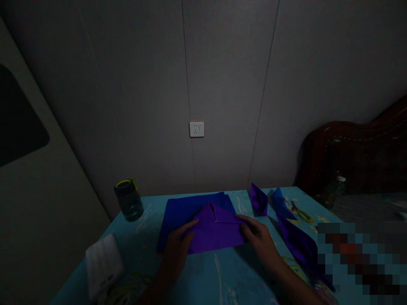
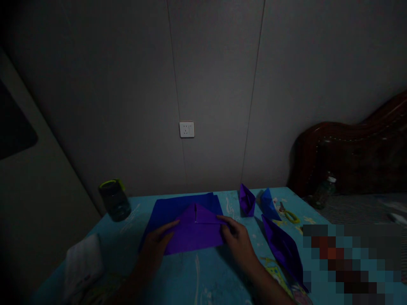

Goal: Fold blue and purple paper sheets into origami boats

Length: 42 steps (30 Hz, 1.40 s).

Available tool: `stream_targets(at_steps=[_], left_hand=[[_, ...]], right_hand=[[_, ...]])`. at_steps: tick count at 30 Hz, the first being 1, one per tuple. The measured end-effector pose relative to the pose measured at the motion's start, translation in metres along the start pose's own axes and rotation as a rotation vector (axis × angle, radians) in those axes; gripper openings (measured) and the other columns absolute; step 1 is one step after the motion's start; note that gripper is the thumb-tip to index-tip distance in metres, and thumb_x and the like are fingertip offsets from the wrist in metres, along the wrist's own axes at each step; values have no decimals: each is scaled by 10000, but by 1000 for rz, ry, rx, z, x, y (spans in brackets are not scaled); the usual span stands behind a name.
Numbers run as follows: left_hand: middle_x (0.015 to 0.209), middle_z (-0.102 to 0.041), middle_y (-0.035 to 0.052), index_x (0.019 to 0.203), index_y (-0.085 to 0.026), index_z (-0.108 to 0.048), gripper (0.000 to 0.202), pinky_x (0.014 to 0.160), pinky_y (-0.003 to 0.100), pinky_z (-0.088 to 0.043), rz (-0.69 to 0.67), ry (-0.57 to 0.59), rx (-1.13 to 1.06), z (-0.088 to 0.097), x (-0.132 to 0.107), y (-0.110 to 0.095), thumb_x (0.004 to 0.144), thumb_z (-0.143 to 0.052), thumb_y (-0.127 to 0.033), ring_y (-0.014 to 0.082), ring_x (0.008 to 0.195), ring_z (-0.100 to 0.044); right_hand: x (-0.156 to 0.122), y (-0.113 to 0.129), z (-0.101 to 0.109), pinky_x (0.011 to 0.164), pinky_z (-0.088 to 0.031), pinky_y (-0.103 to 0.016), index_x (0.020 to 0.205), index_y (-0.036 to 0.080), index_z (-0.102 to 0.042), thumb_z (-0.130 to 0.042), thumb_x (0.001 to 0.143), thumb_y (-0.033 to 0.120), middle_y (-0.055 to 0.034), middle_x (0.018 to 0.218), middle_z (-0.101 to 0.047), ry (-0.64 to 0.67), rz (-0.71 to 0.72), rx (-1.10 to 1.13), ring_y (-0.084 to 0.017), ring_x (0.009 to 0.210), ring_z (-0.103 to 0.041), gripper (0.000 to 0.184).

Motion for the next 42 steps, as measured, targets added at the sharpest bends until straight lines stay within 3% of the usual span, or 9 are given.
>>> stream_targets(at_steps=[7, 12, 15, 18, 22, 26, 34, 38, 42], left_hand=[[1052, -756, 61, 960, -198, -765, 357, 1025, 464, -446, -9, -66, 51, 4, 1, -2, 710, -552, -338, 286, 1064, -654], [1189, -704, 77, 1086, -194, -721, 416, 1060, 450, -422, -70, 20, 17, -2, -5, -3, 824, -521, -448, 277, 1164, -604], [1271, -654, 87, 1264, -192, -597, 501, 1019, 406, -465, -65, 50, -36, -5, -7, -5, 837, -557, -451, 251, 1173, -603], [1217, -676, 101, 1386, -204, -421, 636, 897, 363, -540, -8, 34, -175, -6, -7, -5, 829, -598, -456, 230, 1068, -667], [1000, -748, 109, 1153, -161, -552, 540, 787, 364, -571, 42, -38, -254, -1, -4, -7, 725, -695, -458, 262, 913, -718], [900, -761, 84, 911, -179, -669, 325, 797, 386, -560, -33, -81, -62, 6, 0, -12, 711, -677, -435, 271, 879, -715], [1127, -699, 72, 828, -243, -736, 140, 1020, 467, -444, -394, -128, 136, 10, -4, -15, 763, -629, -306, 262, 1103, -624], [1382, -542, 79, 835, -239, -748, 155, 1086, 470, -373, -280, -170, 68, 11, -1, -2, 750, -657, -331, 295, 1301, -473], [1221, -653, 111, 960, -198, -722, 280, 939, 401, -503, -68, -83, -212, 2, 4, 16, 742, -686, -370, 283, 1140, -604]], right_hand=[[1, -5, -9, 866, -506, -424, 1063, 157, -742, -634, 800, 533, -108, 980, -756, 86, -161, 228, -290, 966, -671, 472], [7, -14, -3, 823, -522, -410, 1142, 158, -701, -747, 718, 505, -104, 1006, -753, 40, -196, 323, -275, 895, -689, 549], [7, -8, 0, 814, -522, -390, 1250, 178, -631, -765, 711, 480, -91, 985, -755, 26, -176, 370, -251, 863, -694, 632], [6, 1, 1, 862, -510, -413, 1162, 189, -688, -771, 704, 475, -95, 966, -757, 15, -148, 372, -265, 894, -692, 546], [7, 1, 2, 838, -517, -431, 979, 182, -748, -760, 710, 480, -109, 938, -755, 34, -82, 311, -279, 859, -689, 402], [8, -5, 5, 832, -504, -420, 901, 185, -731, -729, 733, 476, -96, 903, -741, -2, -18, 185, -283, 868, -671, 336], [5, 2, 9, 979, -406, -442, 746, 223, -665, -705, 766, 420, -101, 1389, -519, -50, 58, 166, -329, 1241, -503, 203], [5, 2, 6, 885, -463, -401, 719, 223, -645, -747, 725, 432, -100, 1125, -659, -43, 45, 257, -306, 1089, -589, 233], [4, 1, -1, 709, -492, -336, 793, 210, -661, -762, 702, 476, -45, 797, -683, 9, -17, 352, -230, 759, -634, 299]])
Point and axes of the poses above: each hand's wrist, its own x-axis towards the middle knuckle, its own z-axis out of the back of the hand, y = z × x, the point moved 6 cm from there along x, towards the middle knuckle
